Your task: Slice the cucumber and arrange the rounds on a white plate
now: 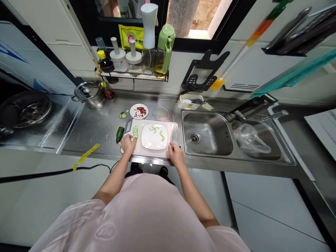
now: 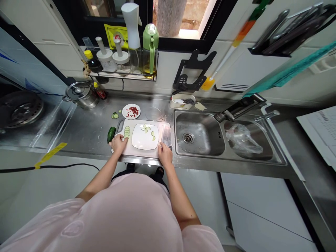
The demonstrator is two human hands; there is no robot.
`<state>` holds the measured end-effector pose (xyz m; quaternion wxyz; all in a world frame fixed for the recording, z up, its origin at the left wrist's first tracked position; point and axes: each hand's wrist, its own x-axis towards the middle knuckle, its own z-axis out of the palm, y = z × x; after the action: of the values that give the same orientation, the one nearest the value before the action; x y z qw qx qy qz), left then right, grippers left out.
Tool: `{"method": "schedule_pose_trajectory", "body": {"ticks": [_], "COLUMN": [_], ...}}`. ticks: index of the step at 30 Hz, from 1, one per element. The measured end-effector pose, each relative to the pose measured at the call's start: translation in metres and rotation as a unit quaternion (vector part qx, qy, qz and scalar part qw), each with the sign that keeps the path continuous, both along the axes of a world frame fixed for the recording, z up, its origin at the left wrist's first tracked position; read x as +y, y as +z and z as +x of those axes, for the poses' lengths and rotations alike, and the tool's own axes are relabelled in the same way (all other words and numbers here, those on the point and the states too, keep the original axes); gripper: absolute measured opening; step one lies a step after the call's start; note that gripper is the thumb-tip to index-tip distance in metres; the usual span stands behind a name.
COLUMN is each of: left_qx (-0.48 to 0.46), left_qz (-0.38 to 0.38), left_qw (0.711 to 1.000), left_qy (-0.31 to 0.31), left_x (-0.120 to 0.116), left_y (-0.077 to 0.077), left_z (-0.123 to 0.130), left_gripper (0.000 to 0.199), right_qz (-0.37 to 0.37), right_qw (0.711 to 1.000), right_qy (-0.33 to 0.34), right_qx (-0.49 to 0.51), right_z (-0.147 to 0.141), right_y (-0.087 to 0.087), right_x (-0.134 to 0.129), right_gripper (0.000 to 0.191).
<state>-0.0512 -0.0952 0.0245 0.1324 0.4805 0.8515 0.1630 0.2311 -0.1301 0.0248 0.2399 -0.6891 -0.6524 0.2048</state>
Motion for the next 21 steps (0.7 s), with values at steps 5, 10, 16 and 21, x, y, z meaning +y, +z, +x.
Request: {"method": "schedule_pose_trajectory", "body": {"ticks": [5, 10, 16, 21], "left_qx": [-0.003, -0.013, -0.047, -0.109], "left_qz": [0.011, 0.020, 0.049, 0.095], "left_qw": [1.000, 1.000, 0.998, 0.989], "left_qy": [0.002, 0.008, 0.018, 0.022], "left_x": [0.000, 0.001, 0.002, 0.002], "left_y": [0.001, -0.001, -0.003, -0.002], "left_z": [0.003, 0.006, 0.009, 0.010], "left_gripper": [0.023, 0.020, 0.013, 0.016], "right_qz": [0.005, 0.004, 0.004, 0.021], "right_qw": [1.000, 1.000, 1.000, 0.999], "right_qy": [0.004, 0.004, 0.000, -0.004], "right_qx": [0.002, 0.004, 0.012, 0.025], "right_z": [-0.001, -0.002, 0.000, 0.001], "right_y": [-0.002, -0.003, 0.001, 0.010], "right_x": [0.001, 0.000, -0.001, -0.002], "right_gripper": [0.035, 0.035, 0.036, 0.037]}}
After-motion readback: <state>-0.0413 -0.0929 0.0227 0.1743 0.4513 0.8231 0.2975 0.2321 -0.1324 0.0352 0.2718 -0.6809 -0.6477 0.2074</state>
